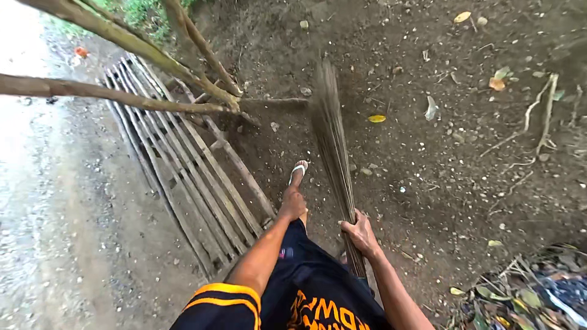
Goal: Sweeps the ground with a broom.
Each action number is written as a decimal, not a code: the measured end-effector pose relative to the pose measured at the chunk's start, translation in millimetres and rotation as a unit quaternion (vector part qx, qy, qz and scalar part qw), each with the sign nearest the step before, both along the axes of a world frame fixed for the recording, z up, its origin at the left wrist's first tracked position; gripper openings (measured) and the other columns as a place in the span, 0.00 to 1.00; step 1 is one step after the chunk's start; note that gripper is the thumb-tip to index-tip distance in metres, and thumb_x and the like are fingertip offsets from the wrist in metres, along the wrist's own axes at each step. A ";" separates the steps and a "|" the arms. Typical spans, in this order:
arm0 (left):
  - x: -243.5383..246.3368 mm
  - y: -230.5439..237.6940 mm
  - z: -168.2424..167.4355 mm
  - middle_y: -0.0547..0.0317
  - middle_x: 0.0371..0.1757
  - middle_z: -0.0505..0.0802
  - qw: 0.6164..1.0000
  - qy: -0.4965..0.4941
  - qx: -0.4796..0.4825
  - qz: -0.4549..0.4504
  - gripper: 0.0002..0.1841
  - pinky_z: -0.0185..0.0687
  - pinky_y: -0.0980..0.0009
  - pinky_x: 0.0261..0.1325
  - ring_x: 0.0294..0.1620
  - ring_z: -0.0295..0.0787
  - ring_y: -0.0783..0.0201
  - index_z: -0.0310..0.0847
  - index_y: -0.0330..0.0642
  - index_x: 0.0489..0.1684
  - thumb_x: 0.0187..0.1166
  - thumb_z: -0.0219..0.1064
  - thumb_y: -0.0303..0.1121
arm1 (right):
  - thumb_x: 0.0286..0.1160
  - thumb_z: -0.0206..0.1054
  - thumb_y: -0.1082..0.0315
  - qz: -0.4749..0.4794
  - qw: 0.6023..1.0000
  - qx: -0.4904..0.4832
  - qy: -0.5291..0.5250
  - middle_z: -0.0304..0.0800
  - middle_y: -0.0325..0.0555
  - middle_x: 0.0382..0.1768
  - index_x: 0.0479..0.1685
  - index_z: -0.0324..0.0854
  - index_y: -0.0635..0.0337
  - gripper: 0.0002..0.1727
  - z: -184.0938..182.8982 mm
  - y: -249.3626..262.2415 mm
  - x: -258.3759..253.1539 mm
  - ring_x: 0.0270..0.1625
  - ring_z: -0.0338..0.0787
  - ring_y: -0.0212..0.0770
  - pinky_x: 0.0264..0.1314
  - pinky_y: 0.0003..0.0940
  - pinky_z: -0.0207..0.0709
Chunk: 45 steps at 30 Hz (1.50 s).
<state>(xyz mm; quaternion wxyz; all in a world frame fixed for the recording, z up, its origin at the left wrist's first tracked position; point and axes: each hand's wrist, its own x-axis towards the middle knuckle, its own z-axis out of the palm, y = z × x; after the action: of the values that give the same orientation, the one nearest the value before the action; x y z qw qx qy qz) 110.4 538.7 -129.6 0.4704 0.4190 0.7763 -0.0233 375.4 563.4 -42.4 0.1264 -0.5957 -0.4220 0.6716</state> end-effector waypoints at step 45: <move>-79.0 134.1 -76.3 0.53 0.81 0.80 0.879 0.213 -0.183 -0.385 0.36 0.82 0.44 0.65 0.74 0.82 0.46 0.82 0.56 0.73 0.71 0.62 0.68 | 0.80 0.66 0.68 -0.693 0.714 0.046 -0.093 0.91 0.55 0.40 0.77 0.68 0.68 0.27 -107.2 128.8 -27.9 0.31 0.93 0.44 0.34 0.43 0.92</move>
<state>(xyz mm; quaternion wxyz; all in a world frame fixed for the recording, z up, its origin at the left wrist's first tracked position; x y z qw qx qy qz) 31.4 672.8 -206.0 0.3158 0.5757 0.6174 -0.4332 347.5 692.2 -149.6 0.5436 -0.7743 0.0684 0.3165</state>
